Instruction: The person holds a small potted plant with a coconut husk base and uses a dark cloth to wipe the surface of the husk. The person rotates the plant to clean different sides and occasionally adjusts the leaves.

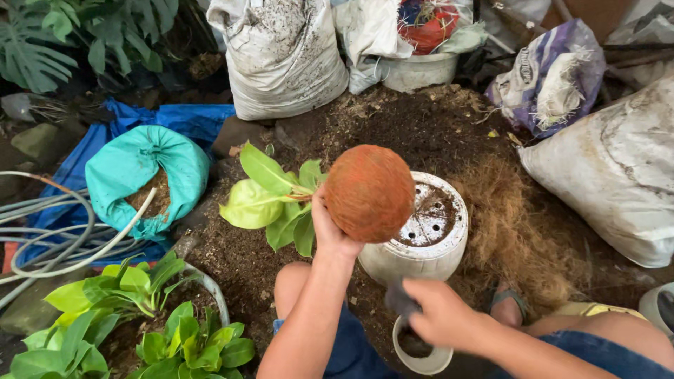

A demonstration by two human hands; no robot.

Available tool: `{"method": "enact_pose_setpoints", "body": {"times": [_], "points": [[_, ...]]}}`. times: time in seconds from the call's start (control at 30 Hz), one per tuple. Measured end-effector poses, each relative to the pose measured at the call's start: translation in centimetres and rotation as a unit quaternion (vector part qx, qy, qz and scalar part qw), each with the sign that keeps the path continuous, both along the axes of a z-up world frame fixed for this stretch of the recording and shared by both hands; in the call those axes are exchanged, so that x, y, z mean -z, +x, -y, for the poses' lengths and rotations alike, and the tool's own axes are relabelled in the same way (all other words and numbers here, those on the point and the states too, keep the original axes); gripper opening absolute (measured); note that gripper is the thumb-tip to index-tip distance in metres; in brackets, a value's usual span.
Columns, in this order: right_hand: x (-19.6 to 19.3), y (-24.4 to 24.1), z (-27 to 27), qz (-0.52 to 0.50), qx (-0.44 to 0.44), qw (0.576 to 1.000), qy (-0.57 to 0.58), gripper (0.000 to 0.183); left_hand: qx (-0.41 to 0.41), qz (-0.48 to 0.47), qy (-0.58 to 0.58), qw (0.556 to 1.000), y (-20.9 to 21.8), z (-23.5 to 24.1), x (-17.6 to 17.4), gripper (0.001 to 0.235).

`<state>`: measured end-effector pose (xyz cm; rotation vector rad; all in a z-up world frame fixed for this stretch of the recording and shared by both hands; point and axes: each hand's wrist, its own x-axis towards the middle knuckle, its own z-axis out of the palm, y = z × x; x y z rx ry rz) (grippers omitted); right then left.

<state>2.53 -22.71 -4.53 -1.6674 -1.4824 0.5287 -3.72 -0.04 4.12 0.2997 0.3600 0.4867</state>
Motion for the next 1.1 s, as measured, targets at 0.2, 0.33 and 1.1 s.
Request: {"method": "enact_pose_setpoints", "body": {"times": [0.2,0.33,1.1], "points": [[-14.3,3.4,1.6,0.273,-0.040,0.947,0.166,0.039,0.038,-0.156,0.003,0.987,-0.5,1.0,0.6,0.060],[-16.7,8.2,-1.4,0.290,0.041,0.947,0.133,0.037,0.099,-0.086,0.019,0.991,-0.8,2.4,1.4,0.063],[-12.5,3.6,2.6,0.336,0.005,0.941,0.037,0.032,0.002,-0.221,0.097,0.970,-0.8,2.2,2.3,0.060]]}}
